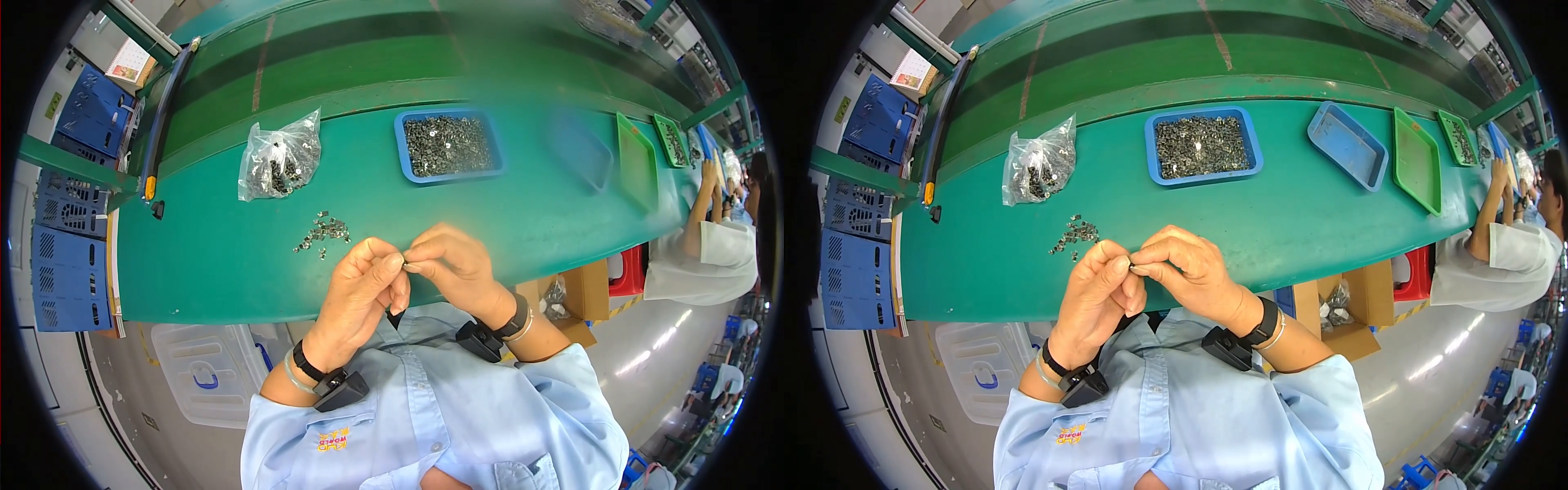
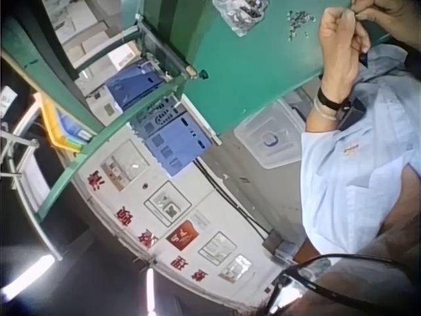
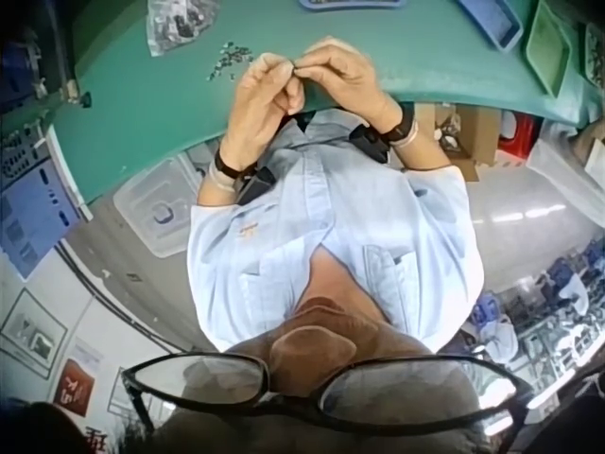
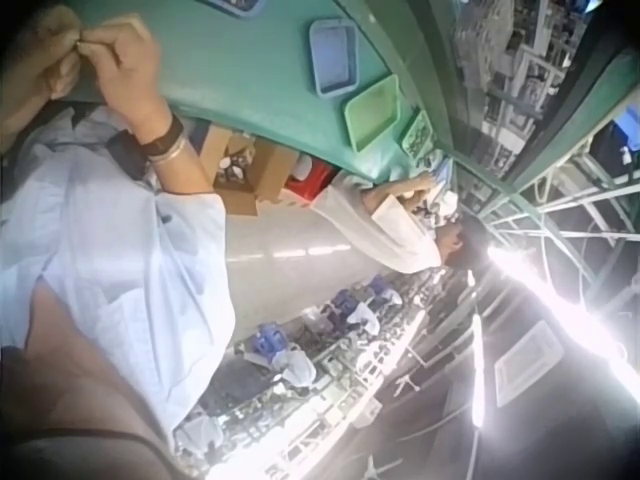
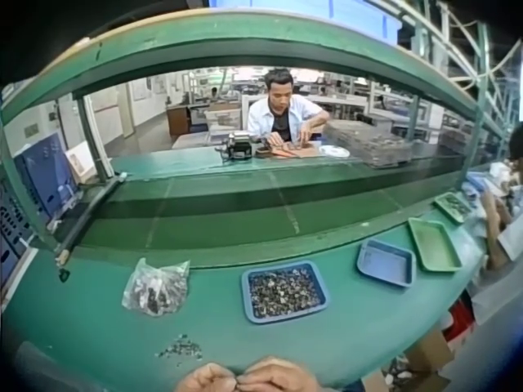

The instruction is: Assembling small metal components by hand at an industrial workbench.

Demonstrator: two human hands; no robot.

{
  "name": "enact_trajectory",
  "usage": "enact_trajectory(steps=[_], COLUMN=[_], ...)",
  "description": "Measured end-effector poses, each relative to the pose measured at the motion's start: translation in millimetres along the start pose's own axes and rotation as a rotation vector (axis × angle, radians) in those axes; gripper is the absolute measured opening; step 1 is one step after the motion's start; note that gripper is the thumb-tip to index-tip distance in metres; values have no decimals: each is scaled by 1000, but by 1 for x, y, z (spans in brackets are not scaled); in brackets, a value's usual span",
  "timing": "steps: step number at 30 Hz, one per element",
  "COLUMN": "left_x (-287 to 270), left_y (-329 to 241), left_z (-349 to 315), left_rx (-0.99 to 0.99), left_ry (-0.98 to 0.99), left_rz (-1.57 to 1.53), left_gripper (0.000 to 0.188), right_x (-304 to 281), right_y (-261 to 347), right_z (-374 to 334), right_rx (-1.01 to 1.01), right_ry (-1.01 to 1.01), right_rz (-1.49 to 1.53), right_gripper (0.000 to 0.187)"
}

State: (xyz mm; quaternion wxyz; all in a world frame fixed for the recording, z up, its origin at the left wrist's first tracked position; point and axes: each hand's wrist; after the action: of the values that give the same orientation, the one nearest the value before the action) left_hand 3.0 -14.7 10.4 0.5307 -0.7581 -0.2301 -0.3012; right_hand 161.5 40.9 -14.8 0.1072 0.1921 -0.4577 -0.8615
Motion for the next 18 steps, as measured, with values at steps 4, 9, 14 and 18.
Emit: enact_trajectory(steps=[4, 9, 14, 18], left_x=[1, 2, -1, -4], left_y=[1, 2, 1, 0], left_z=[-1, -2, -5, -6], left_rx=[29, 41, 66, 136], left_ry=[-16, -5, 7, -44], left_rz=[49, -22, 28, 150], left_gripper=[15, 15, 14, 12], right_x=[1, 2, 3, 7], right_y=[0, 0, 2, 5], right_z=[0, 2, 4, 4], right_rx=[4, -9, -1, -45], right_ry=[-5, -22, -42, -58], right_rz=[0, 15, 3, -65], right_gripper=[15, 16, 16, 16])
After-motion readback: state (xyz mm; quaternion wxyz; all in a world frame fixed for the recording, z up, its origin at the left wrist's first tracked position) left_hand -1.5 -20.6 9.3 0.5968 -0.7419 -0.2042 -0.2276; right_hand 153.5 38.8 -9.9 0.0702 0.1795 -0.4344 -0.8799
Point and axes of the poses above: each hand's wrist, its own z-axis towards the middle knuckle, its own x-axis out of the palm, y = z × x, and after that the axes turned 1 degree about -z, right-handed
